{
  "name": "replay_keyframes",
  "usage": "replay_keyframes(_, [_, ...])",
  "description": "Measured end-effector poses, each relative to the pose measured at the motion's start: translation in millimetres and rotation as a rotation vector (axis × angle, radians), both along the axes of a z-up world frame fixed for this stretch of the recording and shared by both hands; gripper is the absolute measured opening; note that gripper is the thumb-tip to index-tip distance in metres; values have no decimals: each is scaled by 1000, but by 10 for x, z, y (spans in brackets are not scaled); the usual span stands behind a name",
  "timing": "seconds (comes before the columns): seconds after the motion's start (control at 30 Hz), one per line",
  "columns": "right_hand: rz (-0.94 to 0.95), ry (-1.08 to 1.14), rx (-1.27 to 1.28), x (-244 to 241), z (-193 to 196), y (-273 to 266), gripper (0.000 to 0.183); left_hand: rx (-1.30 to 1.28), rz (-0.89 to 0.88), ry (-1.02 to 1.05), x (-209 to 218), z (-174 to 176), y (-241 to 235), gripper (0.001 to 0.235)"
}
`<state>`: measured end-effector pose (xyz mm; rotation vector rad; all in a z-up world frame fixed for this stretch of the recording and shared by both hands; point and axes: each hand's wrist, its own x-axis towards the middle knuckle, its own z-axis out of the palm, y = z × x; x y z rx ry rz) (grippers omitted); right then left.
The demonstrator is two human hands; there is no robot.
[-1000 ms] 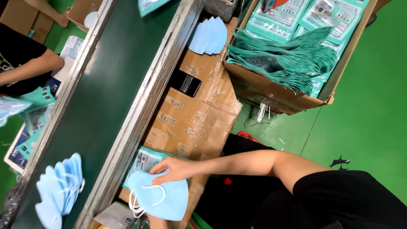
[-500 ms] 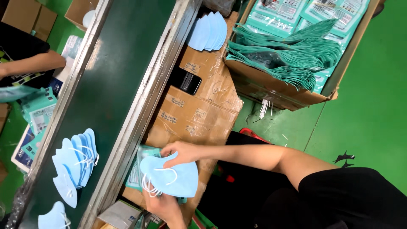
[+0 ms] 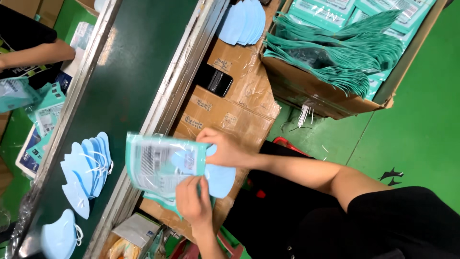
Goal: The person picks up face masks from a conveyor belt, inserts them into plastic packets by hand, and places the filled packets onto a stack on the work surface.
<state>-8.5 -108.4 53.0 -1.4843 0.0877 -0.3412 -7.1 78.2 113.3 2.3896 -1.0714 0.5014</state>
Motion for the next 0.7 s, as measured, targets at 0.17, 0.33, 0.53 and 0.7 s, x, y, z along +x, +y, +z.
replay_keyframes(0.17, [-80, -98, 156, 80, -231, -187, 34, -698, 184, 292, 70, -474, 6, 47])
replay_keyframes(0.33, [-174, -94, -119, 93, -232, -176, 53, -1318, 343, 1246, -32, -1055, -187, 68])
replay_keyframes(0.53, [-385, 84, 166, -45, -199, -59, 80, -1225, 606, 986, -150, -801, -648, 47])
replay_keyframes(0.7, [313, 354, 824, -323, -375, -74, 44, -1066, 617, 1033, -65, -915, -337, 42])
